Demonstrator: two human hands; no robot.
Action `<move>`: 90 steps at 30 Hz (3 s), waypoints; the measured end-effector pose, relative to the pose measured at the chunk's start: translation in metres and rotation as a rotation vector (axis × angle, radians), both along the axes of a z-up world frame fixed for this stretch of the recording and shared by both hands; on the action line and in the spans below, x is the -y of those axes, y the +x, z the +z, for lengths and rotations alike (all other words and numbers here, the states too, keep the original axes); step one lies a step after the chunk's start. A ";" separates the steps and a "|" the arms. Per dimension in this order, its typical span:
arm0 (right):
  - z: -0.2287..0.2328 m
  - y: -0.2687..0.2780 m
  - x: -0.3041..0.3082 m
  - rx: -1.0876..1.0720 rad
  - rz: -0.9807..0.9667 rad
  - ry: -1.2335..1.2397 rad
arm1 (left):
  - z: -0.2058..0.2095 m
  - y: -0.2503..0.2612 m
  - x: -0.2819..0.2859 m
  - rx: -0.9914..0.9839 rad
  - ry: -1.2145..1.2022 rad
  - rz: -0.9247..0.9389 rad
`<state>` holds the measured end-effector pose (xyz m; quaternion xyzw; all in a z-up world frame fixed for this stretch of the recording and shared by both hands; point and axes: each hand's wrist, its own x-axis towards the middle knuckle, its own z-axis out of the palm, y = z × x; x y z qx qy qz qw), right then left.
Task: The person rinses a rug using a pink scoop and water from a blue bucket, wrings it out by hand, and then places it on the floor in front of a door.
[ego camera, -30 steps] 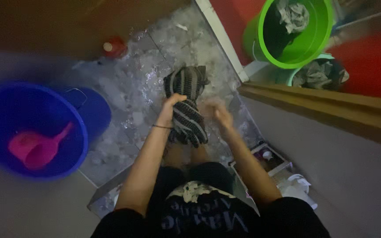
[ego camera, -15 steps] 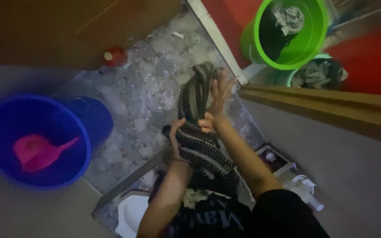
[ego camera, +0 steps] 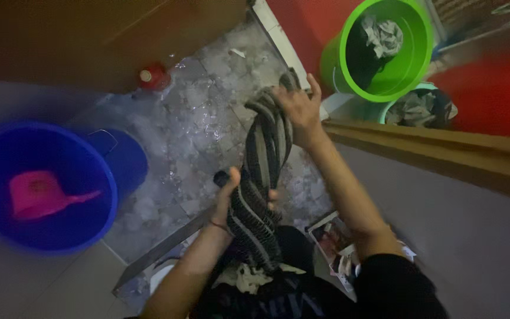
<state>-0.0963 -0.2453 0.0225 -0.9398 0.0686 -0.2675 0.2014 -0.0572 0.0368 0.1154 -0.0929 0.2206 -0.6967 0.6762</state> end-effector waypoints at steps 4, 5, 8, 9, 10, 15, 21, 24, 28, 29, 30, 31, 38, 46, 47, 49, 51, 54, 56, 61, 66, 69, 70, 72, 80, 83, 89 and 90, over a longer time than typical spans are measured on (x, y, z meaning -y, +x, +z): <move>0.069 0.021 0.017 0.077 0.418 -0.190 | -0.028 0.019 -0.026 0.353 0.263 -0.262; 0.080 0.024 0.017 0.073 0.421 -0.191 | -0.031 0.022 -0.027 0.350 0.261 -0.260; 0.101 0.032 0.015 -0.213 0.514 -0.340 | -0.046 0.054 -0.017 0.988 0.301 -0.445; 0.106 0.034 0.014 -0.425 0.527 -0.258 | -0.051 0.062 -0.011 1.550 0.285 -0.397; 0.111 0.036 0.013 -0.638 0.538 -0.170 | -0.052 0.068 -0.007 2.107 0.244 -0.320; 0.129 0.044 -0.006 -0.564 0.491 -0.110 | -0.027 0.097 0.008 2.124 0.359 -0.436; 0.110 0.040 -0.018 -0.730 0.364 -0.126 | -0.006 0.108 0.036 2.342 0.571 -0.707; 0.091 0.040 -0.027 -0.703 0.236 -0.099 | -0.011 0.124 0.051 2.635 0.562 -0.705; 0.078 0.025 -0.047 -0.713 -0.001 0.073 | -0.020 0.135 0.054 2.871 0.492 -0.648; 0.077 0.021 -0.052 -0.718 0.001 0.074 | -0.022 0.137 0.054 2.866 0.492 -0.652; 0.074 0.017 -0.059 -0.672 -0.091 0.214 | -0.026 0.142 0.052 2.948 0.455 -0.543; 0.071 0.012 -0.066 -0.624 -0.184 0.354 | -0.031 0.146 0.052 3.025 0.415 -0.430; 0.052 -0.014 -0.115 -0.357 -0.394 0.647 | -0.052 0.168 0.082 3.313 -0.010 -0.307; 0.058 -0.031 -0.158 -0.312 -0.509 1.245 | -0.035 0.160 0.083 3.245 -0.341 -0.210; 0.059 -0.029 -0.161 -0.308 -0.505 1.240 | -0.035 0.160 0.086 3.250 -0.337 -0.202; 0.062 -0.031 -0.170 -0.265 -0.625 1.347 | -0.037 0.153 0.086 3.303 -0.383 -0.321; 0.061 -0.031 -0.169 -0.253 -0.637 1.451 | -0.040 0.153 0.086 3.309 -0.374 -0.268; 0.054 -0.030 -0.170 -0.207 -0.629 1.564 | -0.042 0.153 0.087 3.284 -0.365 -0.278; 0.052 -0.030 -0.169 -0.163 -0.596 1.571 | -0.041 0.154 0.087 3.268 -0.357 -0.337; 0.050 -0.036 -0.147 -0.525 -0.491 1.473 | -0.039 0.155 0.088 3.302 -0.455 -0.380; 0.030 -0.040 -0.124 -0.633 -0.240 1.551 | -0.035 0.157 0.092 3.287 -0.488 -0.475; 0.020 -0.029 -0.115 -0.566 -0.258 1.589 | -0.034 0.154 0.095 3.330 -0.285 -0.559; 0.019 -0.025 -0.115 -0.530 -0.308 1.575 | -0.037 0.150 0.092 3.391 -0.109 -0.484; 0.023 -0.021 -0.113 -0.474 -0.495 1.754 | -0.045 0.135 0.079 3.280 0.279 -0.245; 0.042 0.005 -0.123 -0.071 -0.650 1.788 | -0.063 0.009 0.021 0.775 1.255 -0.348; 0.046 0.000 -0.141 0.269 -0.635 2.102 | -0.108 0.004 0.048 0.233 0.638 0.052; 0.033 -0.006 -0.130 0.299 -0.394 1.872 | -0.188 0.040 0.087 0.403 0.813 0.400; 0.038 -0.017 -0.127 0.160 -0.382 1.637 | -0.182 0.047 0.085 0.393 0.815 0.476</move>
